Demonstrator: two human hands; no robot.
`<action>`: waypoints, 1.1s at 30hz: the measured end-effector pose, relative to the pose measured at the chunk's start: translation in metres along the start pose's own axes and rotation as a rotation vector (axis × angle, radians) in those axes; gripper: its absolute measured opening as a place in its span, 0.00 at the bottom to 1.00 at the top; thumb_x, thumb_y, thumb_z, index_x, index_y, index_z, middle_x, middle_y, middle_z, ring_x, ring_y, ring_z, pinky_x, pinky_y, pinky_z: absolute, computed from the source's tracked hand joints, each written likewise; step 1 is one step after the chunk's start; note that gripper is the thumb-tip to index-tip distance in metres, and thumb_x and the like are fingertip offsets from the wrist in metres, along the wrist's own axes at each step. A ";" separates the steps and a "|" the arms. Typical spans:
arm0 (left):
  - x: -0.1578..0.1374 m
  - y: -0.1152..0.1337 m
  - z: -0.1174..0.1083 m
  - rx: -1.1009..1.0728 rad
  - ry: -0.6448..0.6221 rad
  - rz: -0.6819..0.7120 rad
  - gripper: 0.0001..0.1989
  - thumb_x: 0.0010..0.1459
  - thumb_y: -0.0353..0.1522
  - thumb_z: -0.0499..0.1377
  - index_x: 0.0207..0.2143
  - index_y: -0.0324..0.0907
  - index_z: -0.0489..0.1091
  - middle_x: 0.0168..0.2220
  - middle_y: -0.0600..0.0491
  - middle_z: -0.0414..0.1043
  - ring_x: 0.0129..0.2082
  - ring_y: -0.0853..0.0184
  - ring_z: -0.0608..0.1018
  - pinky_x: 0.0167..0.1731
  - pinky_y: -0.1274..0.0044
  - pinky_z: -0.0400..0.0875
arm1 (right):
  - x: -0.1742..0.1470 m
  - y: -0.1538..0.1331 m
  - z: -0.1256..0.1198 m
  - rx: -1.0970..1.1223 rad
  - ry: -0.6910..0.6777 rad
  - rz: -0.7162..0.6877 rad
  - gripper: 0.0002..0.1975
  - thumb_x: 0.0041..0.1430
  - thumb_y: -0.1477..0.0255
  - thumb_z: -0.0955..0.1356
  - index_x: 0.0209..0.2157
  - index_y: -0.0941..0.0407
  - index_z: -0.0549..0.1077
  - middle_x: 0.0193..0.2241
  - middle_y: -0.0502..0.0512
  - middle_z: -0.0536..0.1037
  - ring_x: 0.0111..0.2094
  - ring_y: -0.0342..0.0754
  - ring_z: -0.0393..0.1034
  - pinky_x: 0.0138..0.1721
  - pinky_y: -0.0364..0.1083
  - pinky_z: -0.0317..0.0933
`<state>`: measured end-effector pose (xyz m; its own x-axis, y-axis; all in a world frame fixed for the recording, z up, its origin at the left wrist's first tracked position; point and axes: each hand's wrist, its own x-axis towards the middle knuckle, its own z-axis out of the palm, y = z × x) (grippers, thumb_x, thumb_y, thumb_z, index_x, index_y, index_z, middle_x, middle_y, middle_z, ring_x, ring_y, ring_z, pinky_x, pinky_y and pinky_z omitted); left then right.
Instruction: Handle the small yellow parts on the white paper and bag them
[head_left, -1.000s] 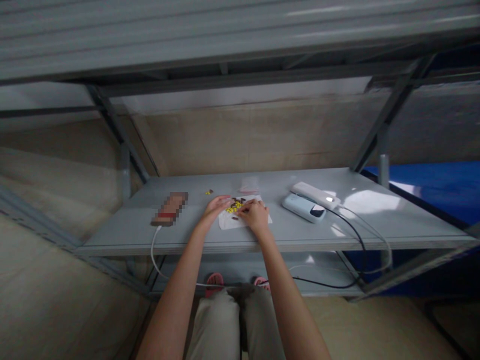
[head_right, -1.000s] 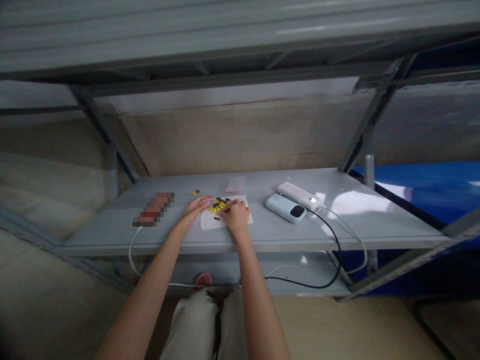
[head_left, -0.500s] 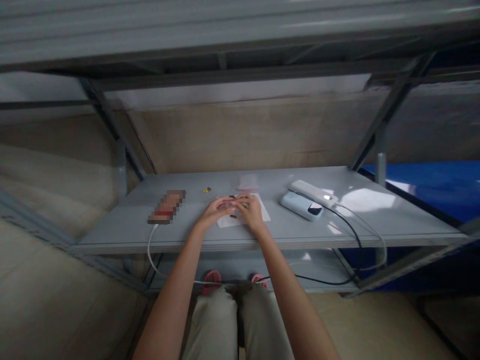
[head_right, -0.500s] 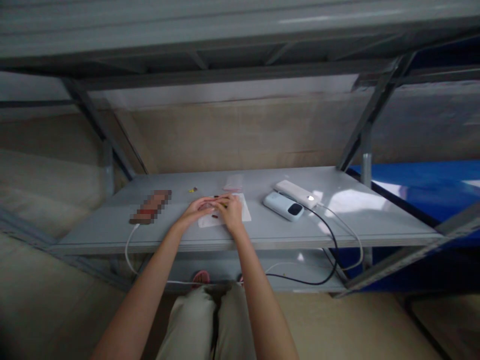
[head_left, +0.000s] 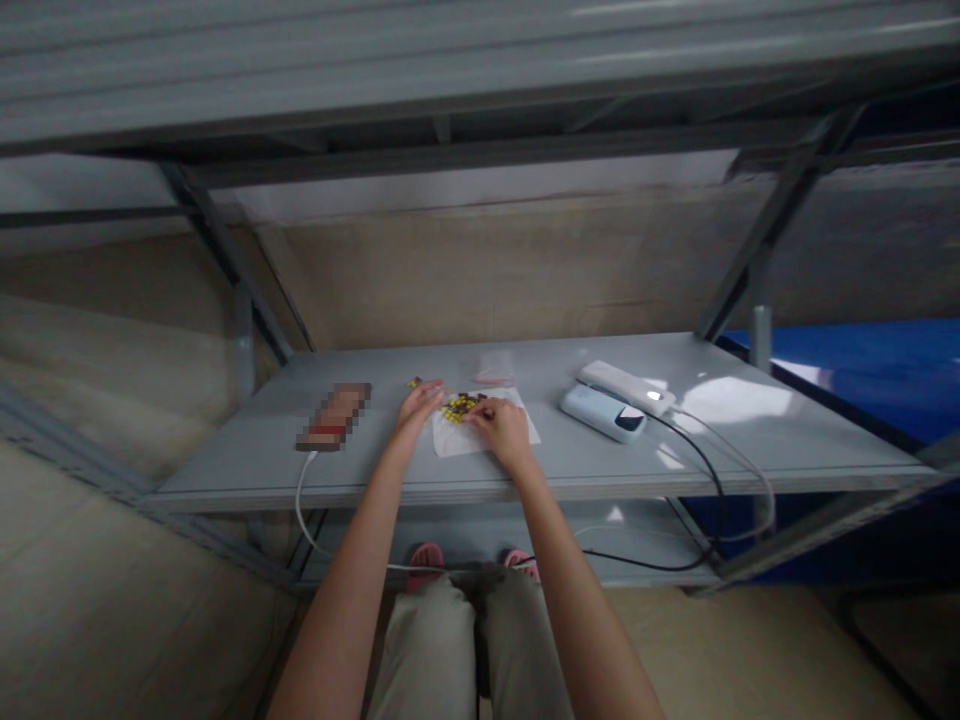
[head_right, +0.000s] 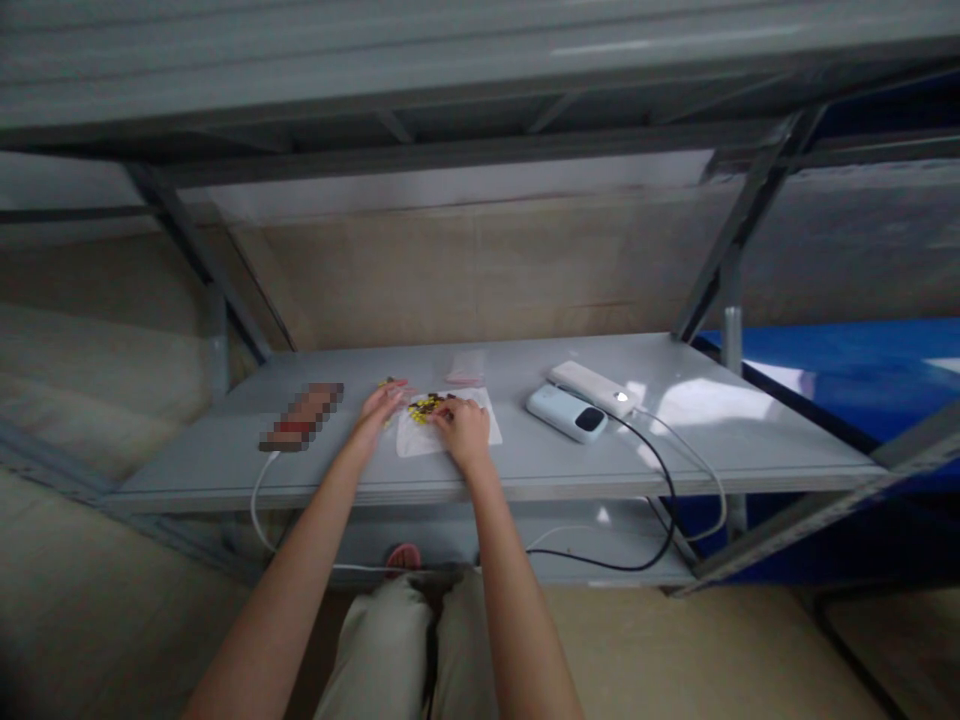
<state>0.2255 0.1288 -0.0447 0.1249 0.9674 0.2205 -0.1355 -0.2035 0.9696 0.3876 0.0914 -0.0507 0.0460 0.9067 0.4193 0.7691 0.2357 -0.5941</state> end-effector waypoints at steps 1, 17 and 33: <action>-0.001 0.000 0.001 0.013 -0.067 -0.023 0.23 0.42 0.40 0.64 0.41 0.40 0.69 0.41 0.47 0.74 0.45 0.62 0.73 0.47 0.71 0.64 | 0.002 0.001 0.000 0.079 0.047 0.031 0.09 0.53 0.64 0.66 0.31 0.53 0.76 0.31 0.52 0.78 0.32 0.45 0.67 0.35 0.42 0.55; -0.005 0.004 0.005 0.071 -0.209 -0.024 0.24 0.41 0.38 0.65 0.42 0.38 0.69 0.43 0.45 0.73 0.46 0.60 0.72 0.49 0.70 0.63 | -0.002 -0.002 -0.003 0.027 0.283 0.072 0.14 0.57 0.62 0.62 0.31 0.55 0.75 0.31 0.56 0.75 0.35 0.48 0.66 0.37 0.45 0.56; -0.003 -0.002 0.006 0.089 -0.227 -0.036 0.23 0.39 0.37 0.66 0.40 0.40 0.70 0.41 0.47 0.74 0.44 0.61 0.73 0.46 0.71 0.64 | -0.003 0.001 0.000 -0.110 0.141 0.111 0.11 0.55 0.66 0.63 0.32 0.53 0.76 0.29 0.54 0.78 0.31 0.47 0.70 0.33 0.43 0.56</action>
<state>0.2314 0.1255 -0.0462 0.3475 0.9174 0.1940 -0.0414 -0.1917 0.9806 0.3880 0.0888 -0.0528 0.2169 0.8651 0.4522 0.8190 0.0908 -0.5665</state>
